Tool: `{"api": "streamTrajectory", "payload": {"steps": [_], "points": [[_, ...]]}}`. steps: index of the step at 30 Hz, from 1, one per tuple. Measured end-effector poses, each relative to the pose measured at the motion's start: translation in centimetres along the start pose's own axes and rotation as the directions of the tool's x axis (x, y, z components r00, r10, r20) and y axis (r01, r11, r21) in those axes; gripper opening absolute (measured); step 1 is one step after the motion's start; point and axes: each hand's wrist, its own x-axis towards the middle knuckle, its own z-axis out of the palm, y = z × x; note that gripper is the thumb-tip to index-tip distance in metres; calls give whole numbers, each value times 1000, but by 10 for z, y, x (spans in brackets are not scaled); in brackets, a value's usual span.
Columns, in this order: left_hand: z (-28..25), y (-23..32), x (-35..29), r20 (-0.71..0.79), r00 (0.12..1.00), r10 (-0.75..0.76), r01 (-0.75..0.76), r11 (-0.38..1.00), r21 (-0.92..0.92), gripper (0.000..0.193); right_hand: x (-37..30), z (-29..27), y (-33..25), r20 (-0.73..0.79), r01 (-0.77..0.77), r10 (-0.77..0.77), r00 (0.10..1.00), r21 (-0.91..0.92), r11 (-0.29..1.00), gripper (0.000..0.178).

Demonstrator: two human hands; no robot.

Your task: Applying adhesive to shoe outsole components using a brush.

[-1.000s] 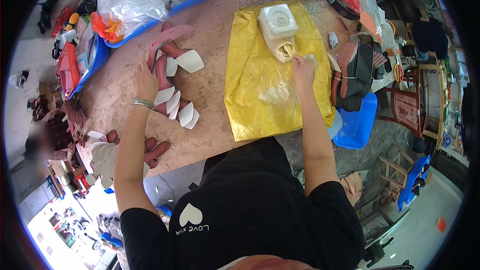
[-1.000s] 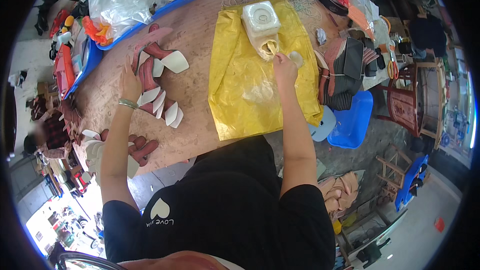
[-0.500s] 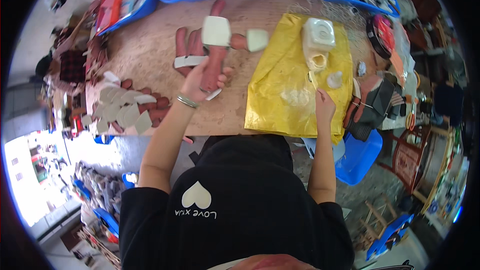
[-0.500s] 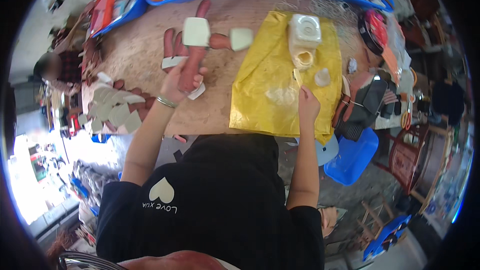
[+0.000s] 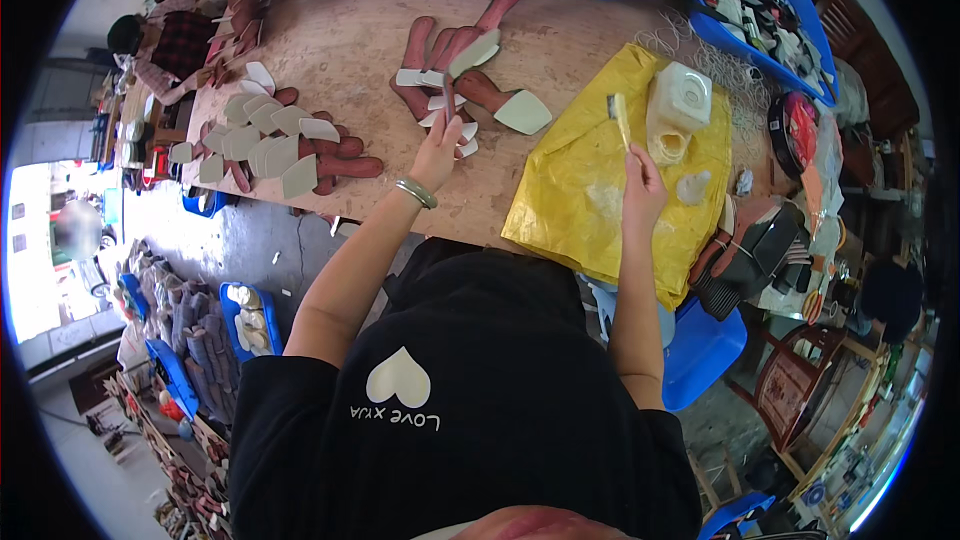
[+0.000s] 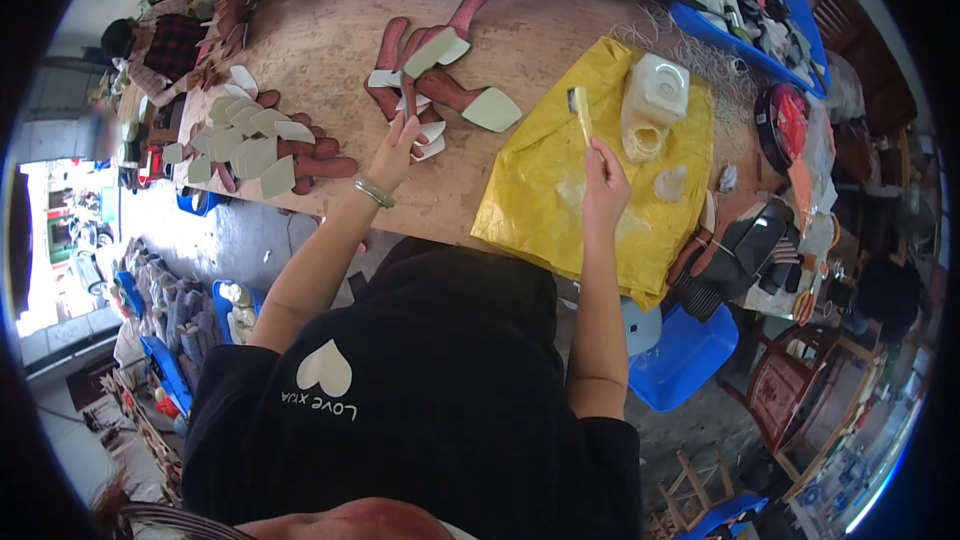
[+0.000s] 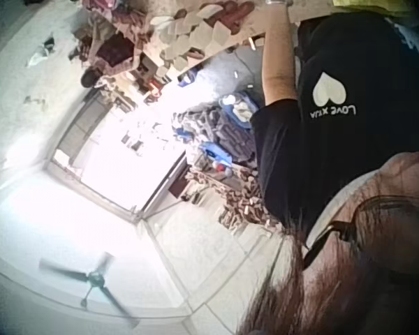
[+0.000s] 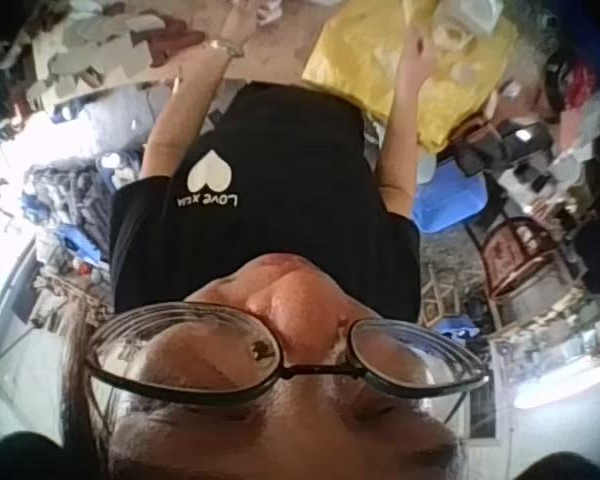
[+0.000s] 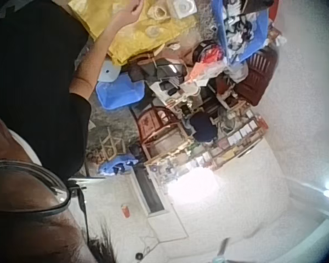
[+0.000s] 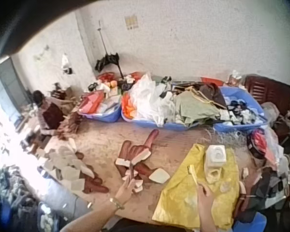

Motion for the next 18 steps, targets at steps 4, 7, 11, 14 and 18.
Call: {"api": "streamTrajectory", "payload": {"steps": [4, 7, 11, 14, 18], "points": [[1, 4, -24, -18, 998, 67, -67, 997, -41, 49, 11, 61, -34, 87, -130, 109, 990, 293, 947, 46], [11, -5, -28, -52, 961, 273, -269, 961, 63, 50, 47, 108, -16, 86, -56, 37, 996, 233, 971, 51], [22, -8, -44, -68, 943, 326, -318, 941, 113, 52, 47, 181, -18, 94, 83, -147, 985, 492, 866, 50], [31, -3, -61, -104, 928, 357, -358, 934, 12, 55, 21, 206, -33, 202, 26, -131, 971, 450, 893, 49], [26, 15, -86, -48, 957, 287, -288, 910, -299, 57, 10, 223, -52, -10, 395, -400, 916, 183, 900, 45]]}}
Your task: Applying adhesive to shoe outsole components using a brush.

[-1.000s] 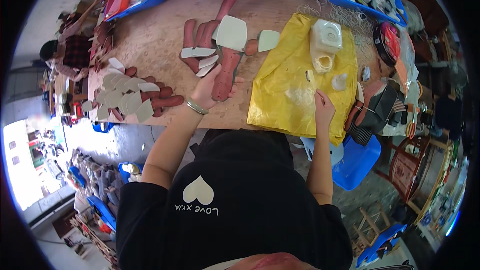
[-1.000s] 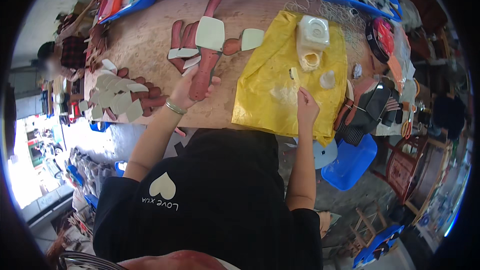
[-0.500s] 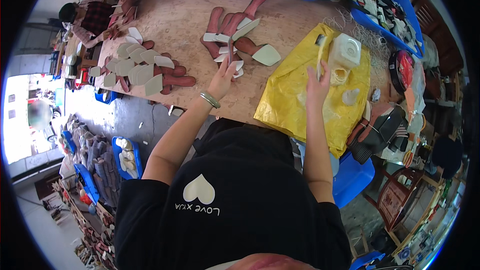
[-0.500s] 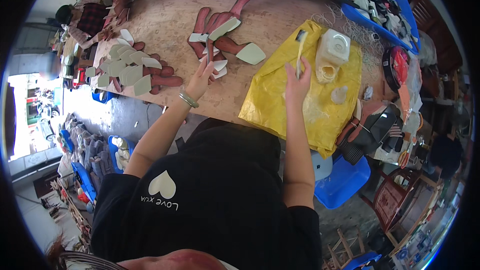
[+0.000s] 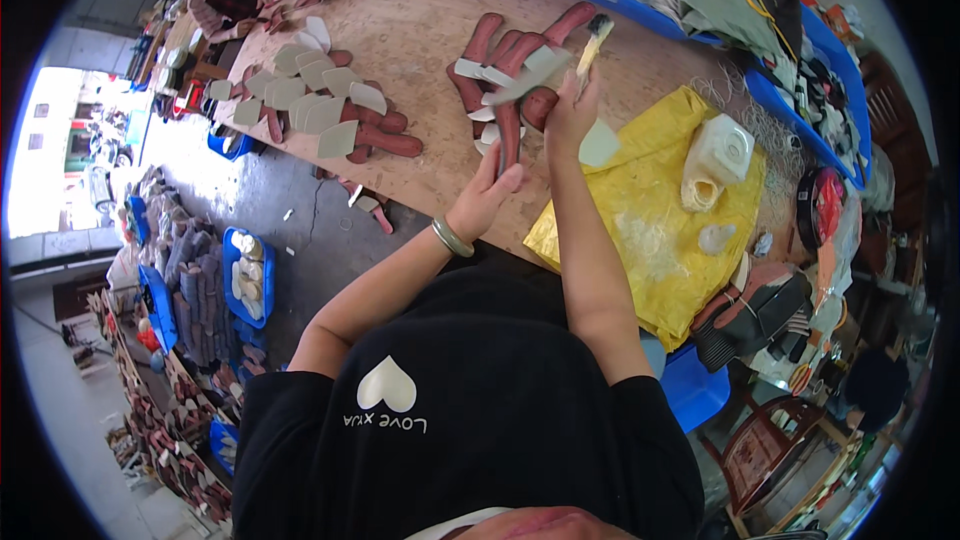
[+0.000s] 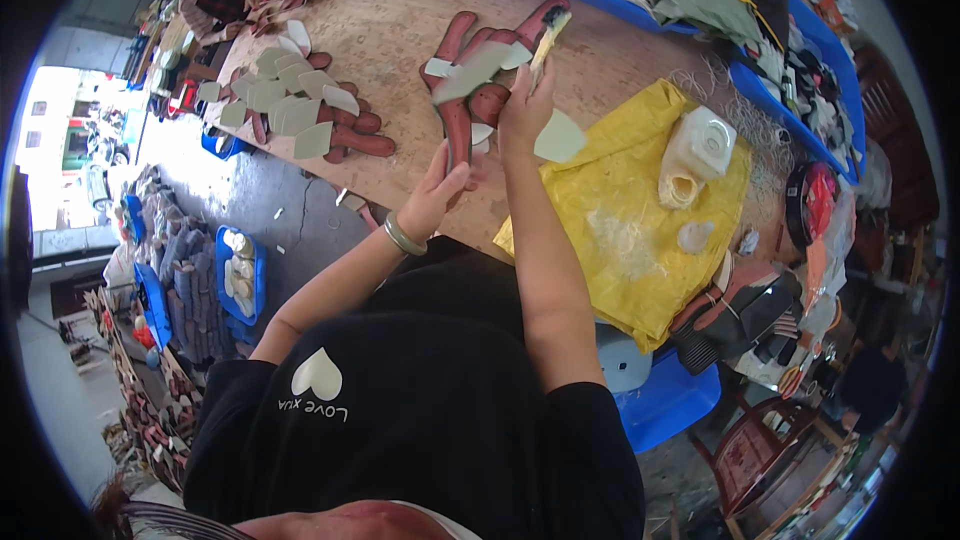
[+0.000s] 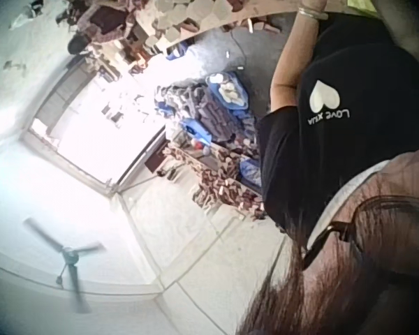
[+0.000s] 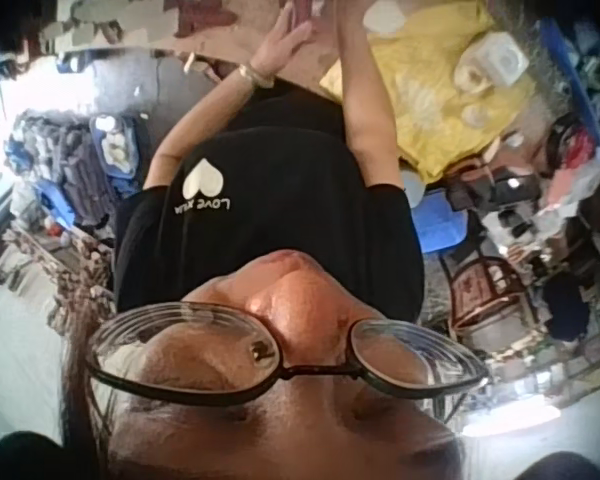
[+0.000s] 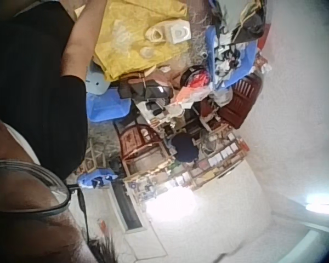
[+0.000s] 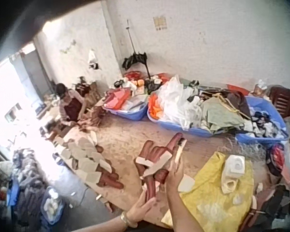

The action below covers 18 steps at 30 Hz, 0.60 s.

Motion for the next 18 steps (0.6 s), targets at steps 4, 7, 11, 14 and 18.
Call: {"api": "streamTrajectory", "payload": {"steps": [4, 7, 11, 14, 18], "points": [[-15, 38, -6, 25, 995, -101, 102, 903, -417, 60, 12, 11, -50, 136, 21, -12, 991, -62, 998, 42], [-33, 49, -5, 133, 991, 19, 64, 804, -591, 68, 16, 13, -61, 177, 28, -18, 984, -53, 998, 44], [-60, 69, -13, 396, 910, 125, 253, 590, -767, 79, 14, 20, -60, 240, -7, 15, 971, -35, 999, 46], [-66, 72, -17, 373, 927, 46, 287, 552, -783, 72, 11, 27, -68, 240, -43, 34, 970, 33, 998, 45], [-51, 77, -19, 228, 973, -34, 210, 544, -812, 53, 8, 36, -74, 207, -77, 50, 977, 126, 989, 43]]}}
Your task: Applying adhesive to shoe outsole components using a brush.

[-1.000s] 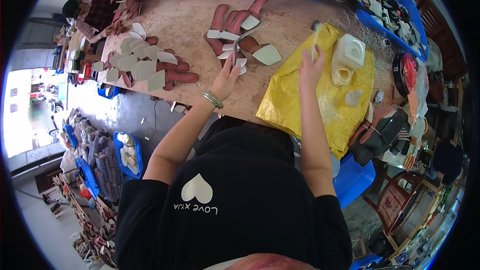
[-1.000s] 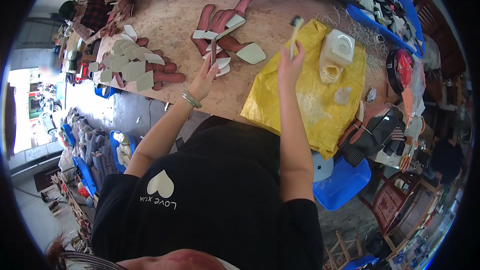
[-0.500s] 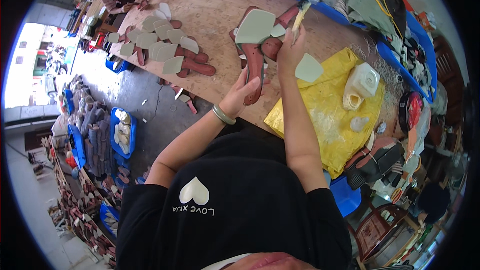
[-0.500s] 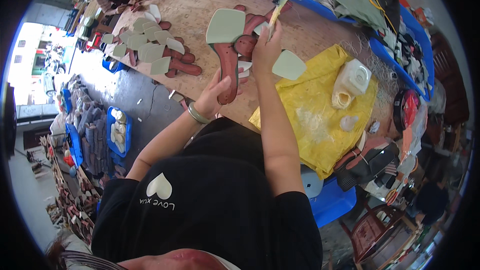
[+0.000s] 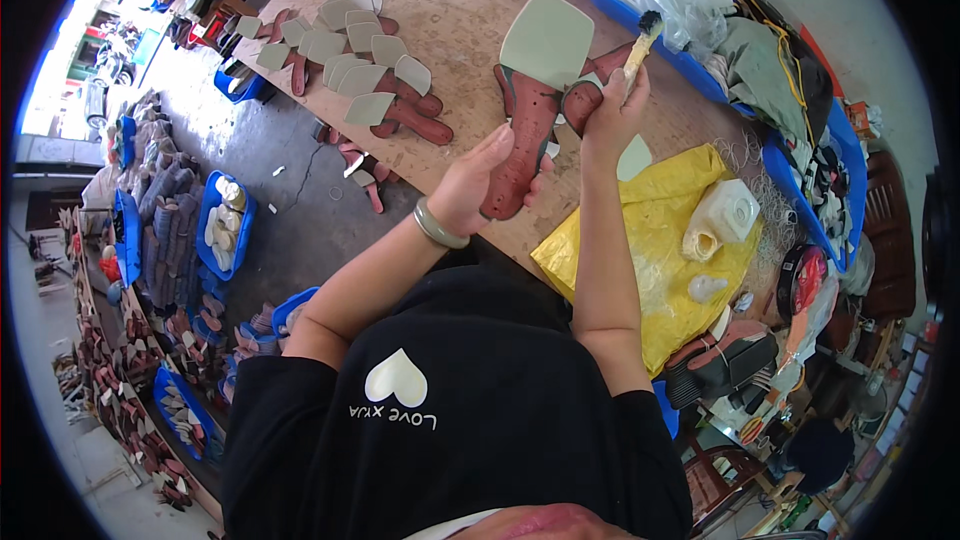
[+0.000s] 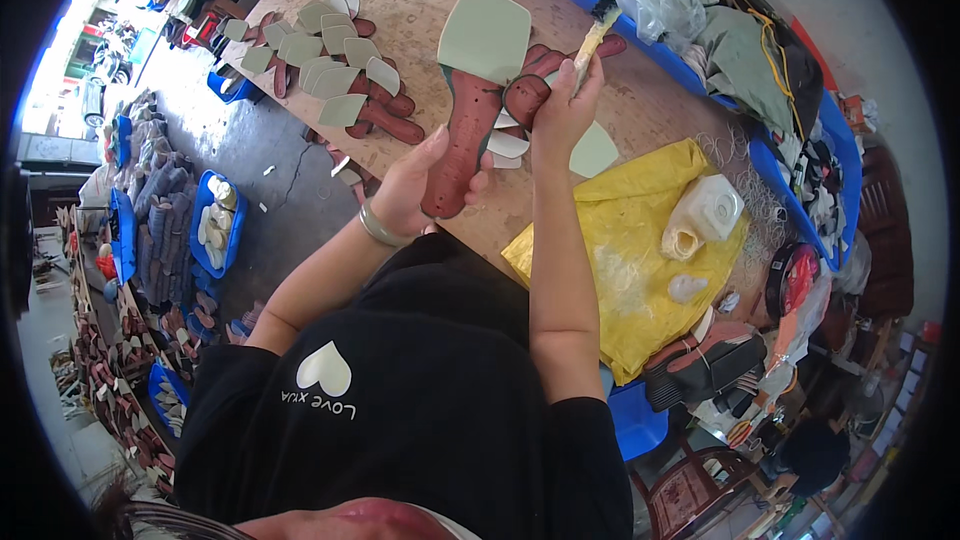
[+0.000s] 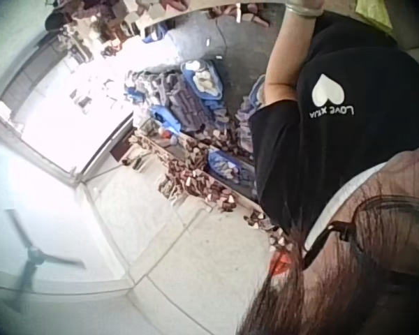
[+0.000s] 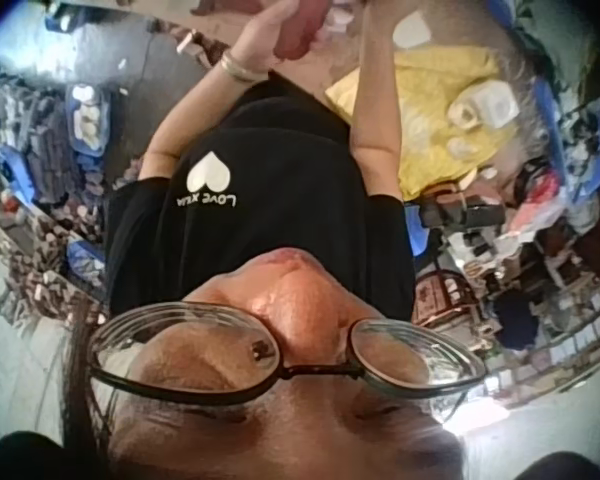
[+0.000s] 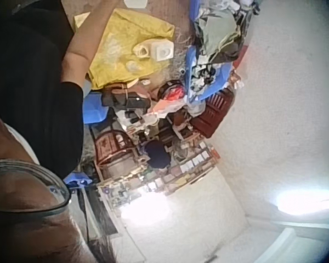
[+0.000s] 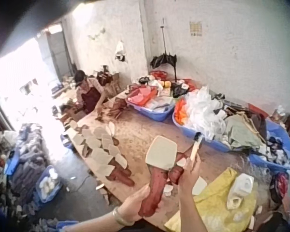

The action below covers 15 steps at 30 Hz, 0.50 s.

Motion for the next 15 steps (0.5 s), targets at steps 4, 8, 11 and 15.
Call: {"api": "streamTrajectory", "payload": {"steps": [4, 8, 11, 15], "points": [[16, -5, 0, -117, 985, 126, -116, 990, 85, 45, -1, 12, 8, -12, -87, 88, 996, 69, 994, 43], [6, 8, 5, -155, 970, 190, -195, 981, -19, 46, -4, 20, 10, 113, -336, 317, 942, 384, 860, 39], [-13, 44, 6, -221, 917, 331, -341, 940, -5, 52, 8, -4, 60, 52, -226, 220, 974, 257, 940, 37], [-21, 63, -19, -139, 962, 234, -241, 970, -37, 54, 20, -30, 97, 133, 158, -104, 986, -510, 845, 47]]}}
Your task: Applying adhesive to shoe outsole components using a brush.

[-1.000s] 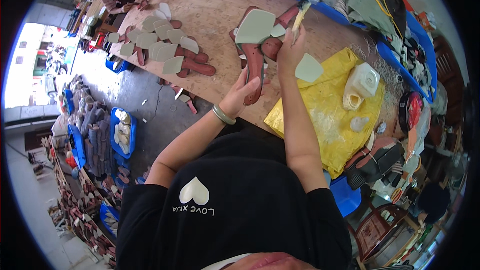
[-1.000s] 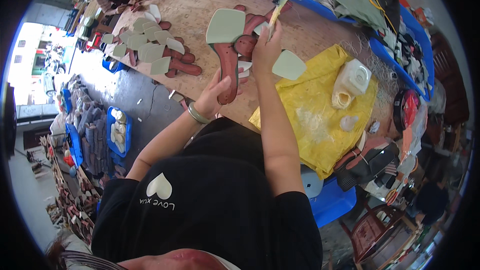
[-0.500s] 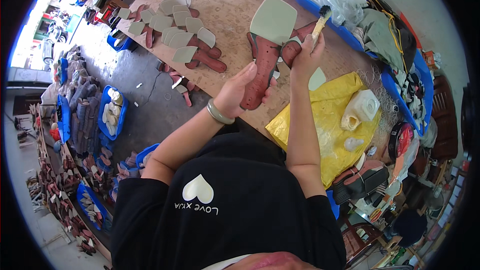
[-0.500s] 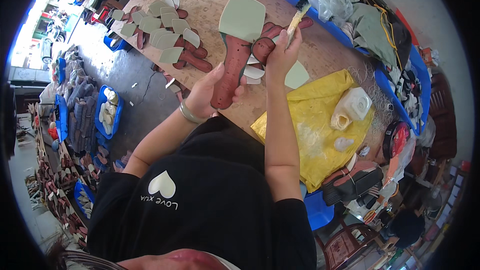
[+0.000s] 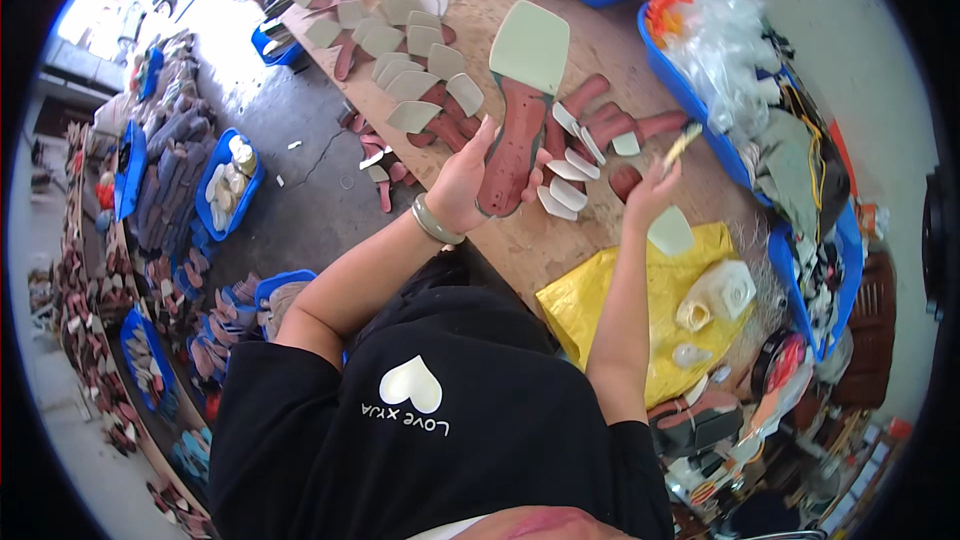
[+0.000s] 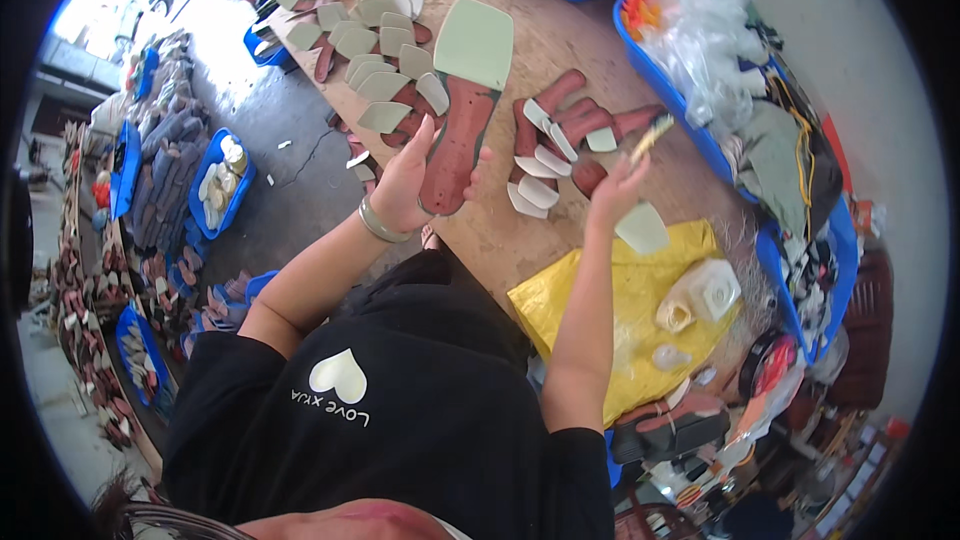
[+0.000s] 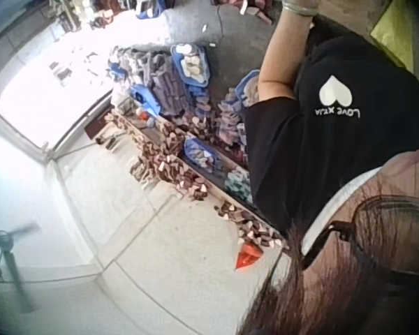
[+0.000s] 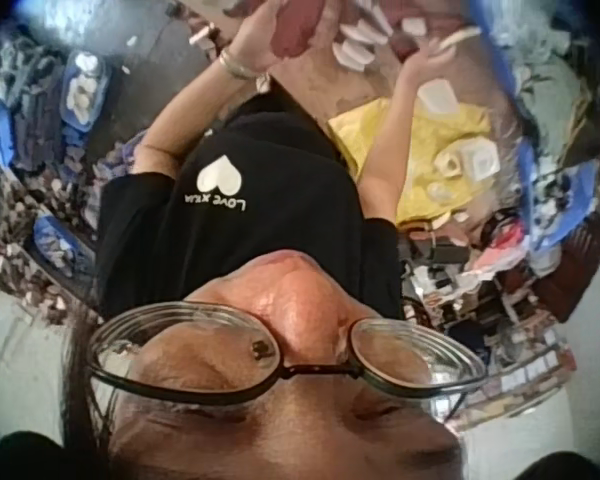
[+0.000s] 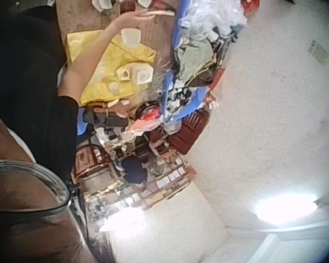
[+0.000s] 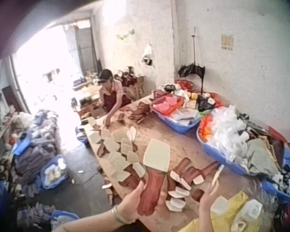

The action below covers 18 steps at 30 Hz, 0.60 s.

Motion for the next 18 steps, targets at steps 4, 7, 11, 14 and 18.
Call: {"api": "streamTrajectory", "payload": {"steps": [4, 7, 11, 14, 18], "points": [[1, -2, -12, -96, 993, -67, 65, 998, -14, 51, -7, -10, 107, 100, 72, -45, 994, -288, 955, 45], [2, -5, -13, -42, 988, -146, 148, 988, 40, 51, -6, -24, 131, 165, -175, 180, 970, -43, 984, 44], [-1, -9, -19, -83, 975, -208, 217, 968, 122, 49, -8, -49, 19, 350, -403, 309, 884, 238, 884, 39], [3, -12, -12, -93, 954, -285, 297, 940, 167, 48, -38, -78, -40, 374, -45, -102, 922, 364, 930, 30], [15, -21, 1, -105, 918, -382, 396, 884, 250, 48, -43, -102, -89, 166, 414, -449, 878, 207, 886, 24]]}}
